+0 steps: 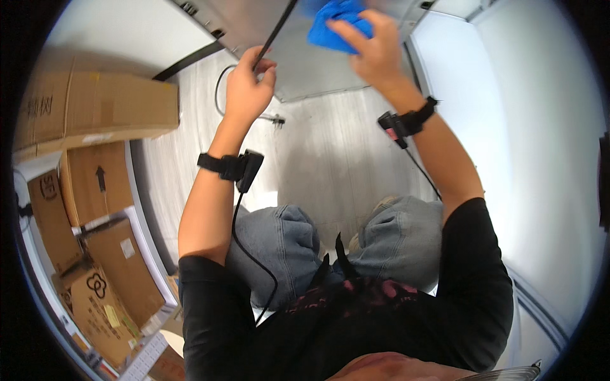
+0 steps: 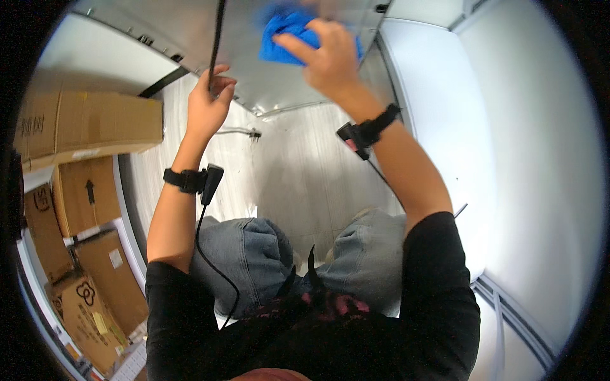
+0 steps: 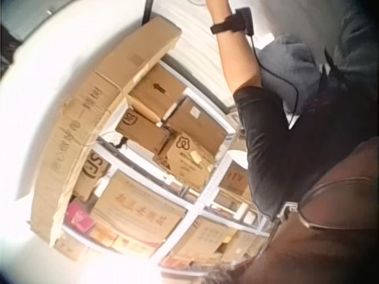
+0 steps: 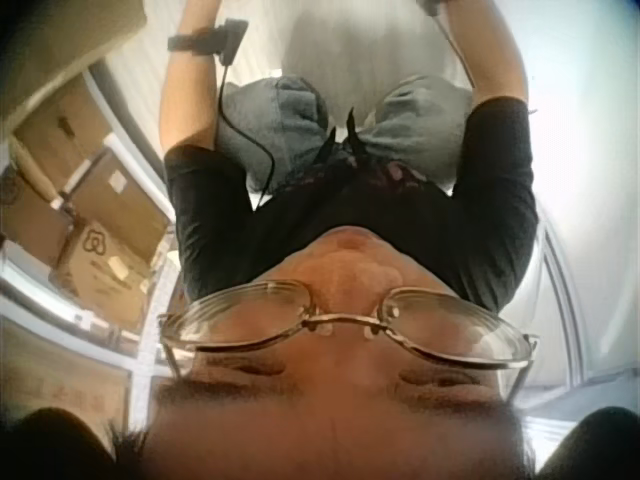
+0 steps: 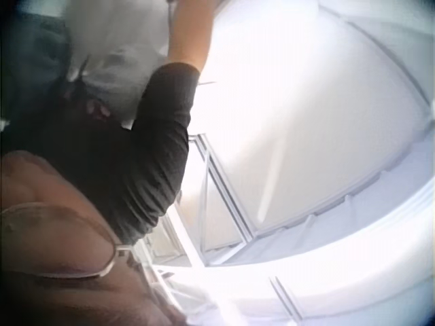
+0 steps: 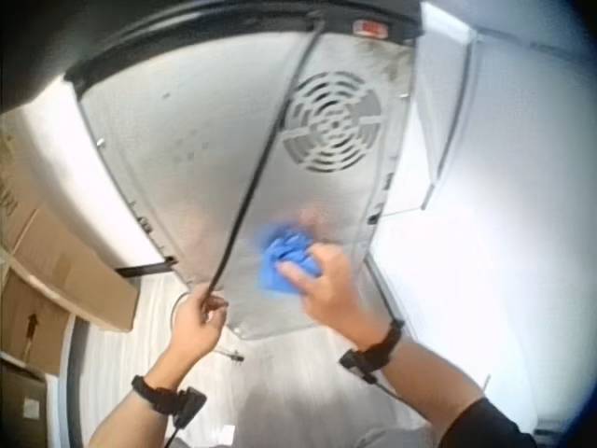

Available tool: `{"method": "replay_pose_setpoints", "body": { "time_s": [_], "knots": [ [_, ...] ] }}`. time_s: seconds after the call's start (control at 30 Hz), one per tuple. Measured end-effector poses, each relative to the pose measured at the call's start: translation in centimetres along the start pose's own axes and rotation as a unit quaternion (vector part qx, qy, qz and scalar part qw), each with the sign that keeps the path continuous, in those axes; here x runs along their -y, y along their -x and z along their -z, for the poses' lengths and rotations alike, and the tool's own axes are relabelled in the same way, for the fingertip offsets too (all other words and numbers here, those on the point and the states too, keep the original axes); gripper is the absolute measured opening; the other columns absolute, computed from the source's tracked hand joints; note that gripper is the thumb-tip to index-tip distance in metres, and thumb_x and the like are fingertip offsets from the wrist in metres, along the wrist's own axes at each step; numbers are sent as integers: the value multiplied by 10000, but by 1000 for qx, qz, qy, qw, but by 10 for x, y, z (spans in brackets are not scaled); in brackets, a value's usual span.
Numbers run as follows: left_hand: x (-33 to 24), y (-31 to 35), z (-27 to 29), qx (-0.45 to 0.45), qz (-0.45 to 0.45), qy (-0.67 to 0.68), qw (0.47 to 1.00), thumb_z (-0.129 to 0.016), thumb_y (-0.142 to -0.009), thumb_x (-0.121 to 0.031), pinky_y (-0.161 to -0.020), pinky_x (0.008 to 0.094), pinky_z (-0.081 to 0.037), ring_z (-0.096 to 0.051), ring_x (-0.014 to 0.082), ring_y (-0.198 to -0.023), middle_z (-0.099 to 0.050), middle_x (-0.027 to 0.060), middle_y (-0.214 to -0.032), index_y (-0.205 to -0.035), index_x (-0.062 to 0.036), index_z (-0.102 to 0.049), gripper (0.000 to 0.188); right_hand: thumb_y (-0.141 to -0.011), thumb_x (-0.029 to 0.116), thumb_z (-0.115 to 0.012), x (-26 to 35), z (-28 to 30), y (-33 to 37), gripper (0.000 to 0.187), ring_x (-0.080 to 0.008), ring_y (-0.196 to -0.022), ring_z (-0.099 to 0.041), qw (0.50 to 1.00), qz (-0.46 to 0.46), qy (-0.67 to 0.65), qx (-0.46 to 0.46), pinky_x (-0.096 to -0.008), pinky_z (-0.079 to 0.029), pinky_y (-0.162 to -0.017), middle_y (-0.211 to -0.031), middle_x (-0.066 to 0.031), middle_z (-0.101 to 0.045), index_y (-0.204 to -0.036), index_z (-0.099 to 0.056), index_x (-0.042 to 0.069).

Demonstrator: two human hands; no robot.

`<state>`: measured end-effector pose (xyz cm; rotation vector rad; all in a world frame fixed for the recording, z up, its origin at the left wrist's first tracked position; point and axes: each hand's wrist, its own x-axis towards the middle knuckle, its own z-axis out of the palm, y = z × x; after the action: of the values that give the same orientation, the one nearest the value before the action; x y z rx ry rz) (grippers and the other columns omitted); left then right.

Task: The person wipes the underside of a metal appliance with a blue cloth, then uses a screwdriver to tighten screws on the appliance's back panel. The person is sitting on the floor during the task.

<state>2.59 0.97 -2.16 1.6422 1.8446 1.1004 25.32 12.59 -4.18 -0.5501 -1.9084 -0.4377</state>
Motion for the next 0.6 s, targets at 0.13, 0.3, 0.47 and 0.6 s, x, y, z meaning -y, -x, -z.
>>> {"method": "replay_pose_setpoints", "body": {
  "time_s": [0.13, 0.3, 0.47, 0.6],
  "knots": [
    [-6, -8, 5, 3, 7, 100, 995, -572, -840, 46, -822, 295, -495, -603, 173, -1004, -608, 94, -1111, -1241, -29, -485, 416, -711, 31, -615, 18, -4, 16, 469, -237, -897, -509, 992, 8, 17, 129, -356, -391, -718, -992, -31, -520, -1070, -666, 328],
    [-1, -5, 0, 2, 2, 114, 993, -564, -830, 68, -874, 306, -476, -572, 178, -1078, -589, 87, -1152, -1207, -38, -486, 400, -673, 20, -640, -9, 22, 6, 509, -254, -923, -503, 997, -31, 3, 70, -372, -400, -749, -1028, -38, -498, -1077, -652, 330],
    [6, -10, 0, -26, 2, 142, 989, -556, -818, 88, -900, 304, -461, -576, 182, -1051, -590, 99, -1123, -1171, -11, -487, 373, -670, 11, -644, -10, 21, 7, 533, -274, -967, -479, 996, -79, 31, 11, -389, -413, -805, -1051, -43, -467, -1075, -646, 358],
    [4, -14, 3, -30, -1, 133, 991, -560, -812, 95, -910, 307, -457, -578, 185, -1041, -596, 103, -1098, -1150, -2, -496, 357, -674, 11, -640, -9, 13, 22, 531, -278, -981, -475, 997, -75, 30, 19, -392, -414, -820, -1047, -43, -452, -1073, -644, 362]
  ]
}}
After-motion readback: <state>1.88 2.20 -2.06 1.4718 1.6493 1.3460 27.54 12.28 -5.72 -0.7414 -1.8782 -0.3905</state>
